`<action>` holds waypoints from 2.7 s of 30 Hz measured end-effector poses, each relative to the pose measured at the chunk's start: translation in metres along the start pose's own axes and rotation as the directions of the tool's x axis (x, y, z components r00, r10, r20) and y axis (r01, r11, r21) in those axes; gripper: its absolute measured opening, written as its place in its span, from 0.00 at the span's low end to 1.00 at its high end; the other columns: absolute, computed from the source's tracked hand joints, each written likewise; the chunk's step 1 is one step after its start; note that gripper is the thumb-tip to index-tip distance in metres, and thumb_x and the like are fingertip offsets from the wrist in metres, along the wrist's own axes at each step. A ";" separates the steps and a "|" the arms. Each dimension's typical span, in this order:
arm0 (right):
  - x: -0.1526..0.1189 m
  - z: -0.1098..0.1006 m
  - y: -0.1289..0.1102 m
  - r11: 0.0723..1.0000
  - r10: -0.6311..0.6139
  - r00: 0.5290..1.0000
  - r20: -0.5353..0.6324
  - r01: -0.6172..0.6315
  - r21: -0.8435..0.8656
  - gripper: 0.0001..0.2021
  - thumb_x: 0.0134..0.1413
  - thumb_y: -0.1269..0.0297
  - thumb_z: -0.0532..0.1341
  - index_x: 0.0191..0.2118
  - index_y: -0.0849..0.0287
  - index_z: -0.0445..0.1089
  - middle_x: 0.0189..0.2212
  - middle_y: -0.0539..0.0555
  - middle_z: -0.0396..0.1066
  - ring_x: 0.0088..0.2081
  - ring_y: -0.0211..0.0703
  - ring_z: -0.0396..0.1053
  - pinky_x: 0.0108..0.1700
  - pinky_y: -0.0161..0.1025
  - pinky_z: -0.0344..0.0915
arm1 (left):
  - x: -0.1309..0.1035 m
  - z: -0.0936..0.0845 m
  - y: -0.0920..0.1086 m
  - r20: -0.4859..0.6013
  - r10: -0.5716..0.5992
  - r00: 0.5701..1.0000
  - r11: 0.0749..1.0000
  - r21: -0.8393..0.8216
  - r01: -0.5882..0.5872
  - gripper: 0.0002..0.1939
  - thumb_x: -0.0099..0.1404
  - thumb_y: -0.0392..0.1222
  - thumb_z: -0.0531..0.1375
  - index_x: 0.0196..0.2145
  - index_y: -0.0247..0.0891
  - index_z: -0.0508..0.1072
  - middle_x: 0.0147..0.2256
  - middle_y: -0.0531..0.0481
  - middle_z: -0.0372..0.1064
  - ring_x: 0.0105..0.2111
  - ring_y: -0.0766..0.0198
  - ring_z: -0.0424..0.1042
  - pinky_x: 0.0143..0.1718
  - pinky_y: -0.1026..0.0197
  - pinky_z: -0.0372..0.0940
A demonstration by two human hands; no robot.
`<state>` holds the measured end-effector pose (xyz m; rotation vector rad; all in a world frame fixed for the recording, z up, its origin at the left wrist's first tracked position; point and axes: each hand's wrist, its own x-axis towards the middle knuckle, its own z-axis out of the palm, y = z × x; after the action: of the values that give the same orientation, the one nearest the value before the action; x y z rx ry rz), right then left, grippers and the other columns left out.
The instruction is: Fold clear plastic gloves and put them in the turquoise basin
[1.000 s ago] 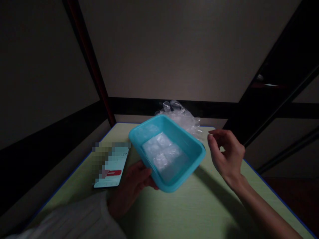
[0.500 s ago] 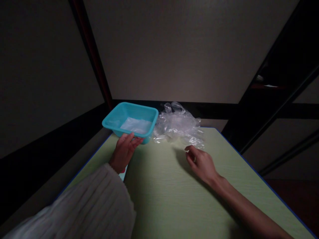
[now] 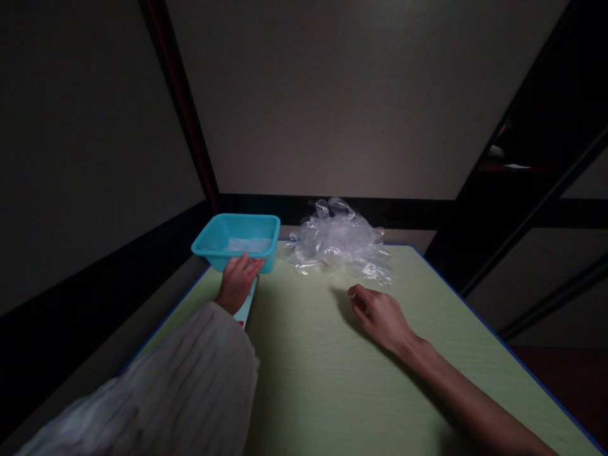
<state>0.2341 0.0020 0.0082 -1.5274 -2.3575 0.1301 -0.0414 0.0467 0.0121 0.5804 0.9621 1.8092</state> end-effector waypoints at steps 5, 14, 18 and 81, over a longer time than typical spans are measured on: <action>0.000 0.002 0.000 1.000 -0.018 1.000 0.008 0.019 -0.010 0.12 0.53 0.73 0.50 0.41 0.60 0.67 0.33 0.56 0.75 0.30 0.43 0.71 0.30 0.34 0.55 | 0.001 0.000 -0.001 -0.008 -0.008 1.000 1.000 0.007 0.008 0.17 0.68 0.27 0.47 0.23 0.35 0.63 0.21 0.50 0.70 0.25 0.67 0.74 0.37 0.63 0.69; 0.000 0.004 0.001 0.999 -0.033 0.999 0.023 0.034 -0.033 0.11 0.53 0.74 0.52 0.40 0.61 0.67 0.32 0.56 0.74 0.31 0.44 0.71 0.30 0.35 0.56 | 0.005 -0.004 -0.003 0.047 0.012 0.999 1.000 -0.027 -0.011 0.15 0.66 0.27 0.48 0.23 0.35 0.63 0.24 0.48 0.71 0.30 0.65 0.75 0.45 0.58 0.66; 0.004 0.010 0.007 0.998 -0.059 0.998 -0.031 0.058 -0.034 0.10 0.52 0.75 0.53 0.39 0.61 0.68 0.35 0.57 0.72 0.36 0.45 0.70 0.35 0.36 0.61 | 0.010 -0.011 -0.007 0.070 0.022 0.997 0.999 -0.039 -0.019 0.10 0.64 0.29 0.52 0.25 0.34 0.64 0.27 0.46 0.72 0.33 0.62 0.75 0.47 0.56 0.65; -0.027 0.008 -0.005 0.676 -0.735 0.655 -0.178 0.727 -0.119 0.17 0.64 0.68 0.49 0.24 0.60 0.66 0.23 0.51 0.69 0.28 0.39 0.64 0.31 0.37 0.60 | -0.098 0.003 -0.040 0.281 -0.178 0.943 0.829 0.559 -0.010 0.15 0.49 0.40 0.63 0.37 0.34 0.73 0.34 0.47 0.75 0.31 0.60 0.73 0.31 0.61 0.66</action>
<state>0.2371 -0.0233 -0.0041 -0.4443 -2.5950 -0.2638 0.0229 -0.0329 -0.0157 1.1395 1.2631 1.2795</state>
